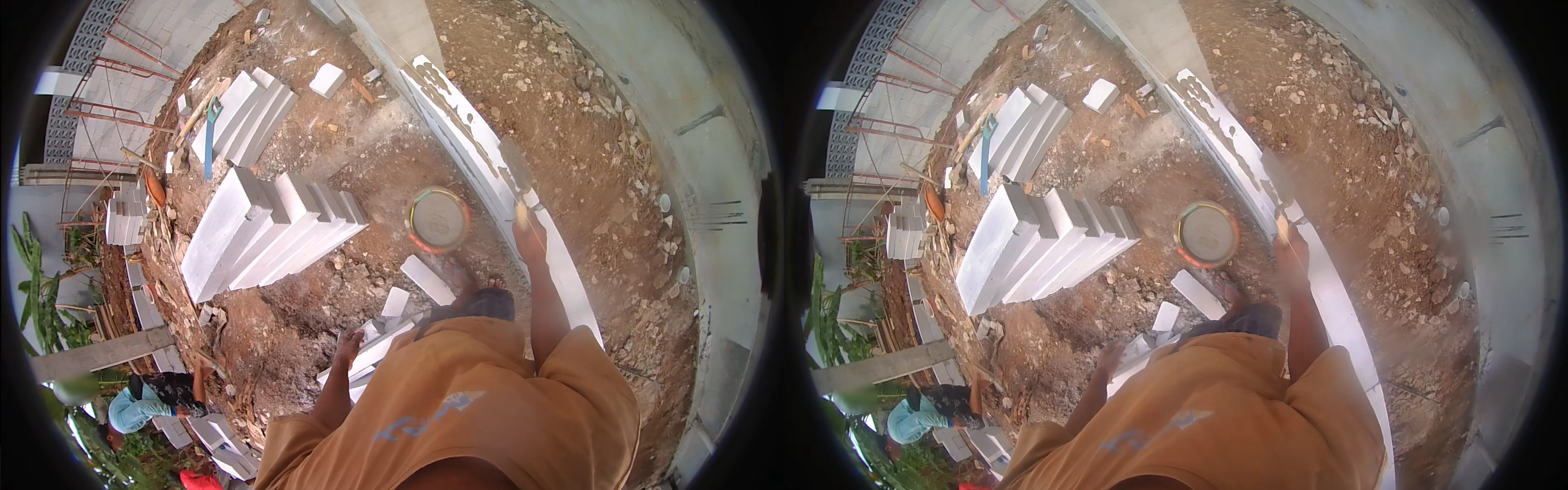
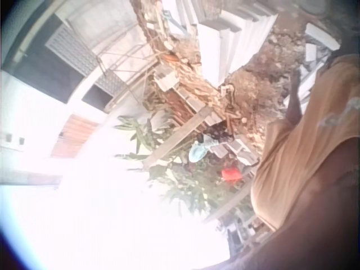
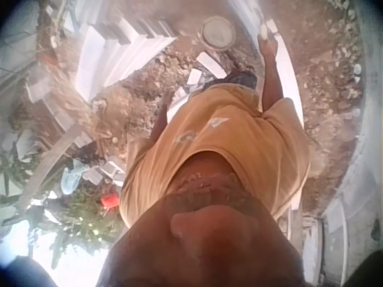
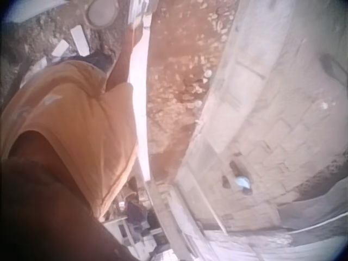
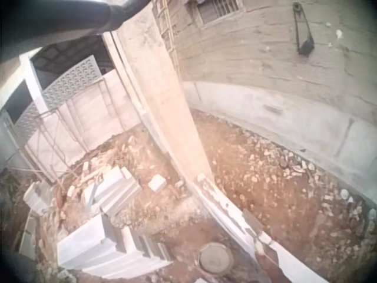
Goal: The person applies mortar to a low wall using a trowel, then picks up white rectangular tiles and places them onto the wall. The person repeats this process, handling tiles and mortar to continue the installation.
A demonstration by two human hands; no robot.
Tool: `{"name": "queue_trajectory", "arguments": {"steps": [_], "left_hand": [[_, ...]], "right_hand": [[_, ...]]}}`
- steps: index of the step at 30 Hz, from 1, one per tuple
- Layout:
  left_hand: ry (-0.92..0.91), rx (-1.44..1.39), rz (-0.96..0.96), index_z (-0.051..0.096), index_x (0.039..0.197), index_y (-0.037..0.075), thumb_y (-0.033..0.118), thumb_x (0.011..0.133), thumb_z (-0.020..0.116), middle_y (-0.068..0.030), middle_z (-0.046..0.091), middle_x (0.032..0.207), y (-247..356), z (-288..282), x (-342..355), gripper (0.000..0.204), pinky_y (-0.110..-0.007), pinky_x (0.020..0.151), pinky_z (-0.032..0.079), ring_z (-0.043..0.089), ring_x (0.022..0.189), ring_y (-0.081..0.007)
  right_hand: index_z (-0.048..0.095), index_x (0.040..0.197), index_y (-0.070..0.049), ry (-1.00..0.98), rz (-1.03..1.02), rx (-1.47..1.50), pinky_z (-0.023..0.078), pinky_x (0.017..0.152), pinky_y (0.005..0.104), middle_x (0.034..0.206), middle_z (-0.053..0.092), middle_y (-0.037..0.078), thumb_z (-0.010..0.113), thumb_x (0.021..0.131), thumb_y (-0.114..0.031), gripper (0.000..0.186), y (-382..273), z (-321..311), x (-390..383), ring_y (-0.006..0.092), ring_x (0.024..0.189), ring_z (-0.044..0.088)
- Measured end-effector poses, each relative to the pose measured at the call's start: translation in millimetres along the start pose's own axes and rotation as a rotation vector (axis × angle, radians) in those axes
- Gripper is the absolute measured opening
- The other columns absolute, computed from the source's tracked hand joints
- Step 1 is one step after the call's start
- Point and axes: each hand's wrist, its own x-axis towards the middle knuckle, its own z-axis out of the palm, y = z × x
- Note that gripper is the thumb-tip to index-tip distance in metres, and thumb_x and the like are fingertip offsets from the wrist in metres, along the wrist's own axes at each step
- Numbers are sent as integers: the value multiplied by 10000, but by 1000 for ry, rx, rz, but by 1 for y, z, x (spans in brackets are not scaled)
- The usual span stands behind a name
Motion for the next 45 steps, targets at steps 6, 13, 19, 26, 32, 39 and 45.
{"name": "queue_trajectory", "arguments": {"steps": [6,13,19,26,32,39,45], "left_hand": [[-40,-78,-9,628,1310,106,352,958,663,-30,677,997,-10,-20,8,431,-321,735,483,609,891,-135],[3,-68,-87,588,1366,58,327,952,649,-54,684,1016,-24,-18,-27,498,-315,714,490,614,874,-143],[-9,-103,-198,552,1395,62,323,941,655,-85,668,1130,-56,-12,-38,534,-361,798,503,642,968,-199],[-3,-214,-181,575,1384,101,328,968,637,-52,677,1090,-65,1,-38,478,-332,732,490,639,920,-170],[-55,-179,-186,591,1350,23,321,946,662,-63,675,1002,-51,42,-48,507,-315,737,487,607,866,-147],[-123,-98,-119,584,1351,-12,330,961,642,-107,690,1054,-39,68,-39,522,-337,850,492,615,918,-174],[-114,-112,-97,590,1342,-13,361,928,632,-118,684,1010,-36,86,-41,560,-338,819,494,623,933,-191]], "right_hand": [[562,1307,-38,88,-117,-80,503,893,526,1124,662,279,677,886,-251,485,-1,76,85,454,1069,631],[593,1276,-29,54,-74,-157,515,909,515,1119,668,294,677,885,-312,490,-52,111,146,462,1071,640],[597,1252,-18,94,-104,-159,505,927,517,1108,668,300,670,886,-348,498,-86,129,187,462,1064,639],[524,1363,6,134,-126,-204,469,988,511,1212,643,286,651,908,-355,594,-44,112,130,453,1136,616],[506,1364,-12,54,-66,-180,495,906,519,1130,658,307,645,921,-282,537,-10,78,31,488,1076,624],[451,1333,20,-23,-22,-208,506,841,548,1063,658,331,629,919,-272,537,4,57,-1,508,1019,633],[447,1333,39,-4,-61,-265,500,845,544,1050,656,336,623,930,-257,530,21,53,4,524,1005,629]]}}
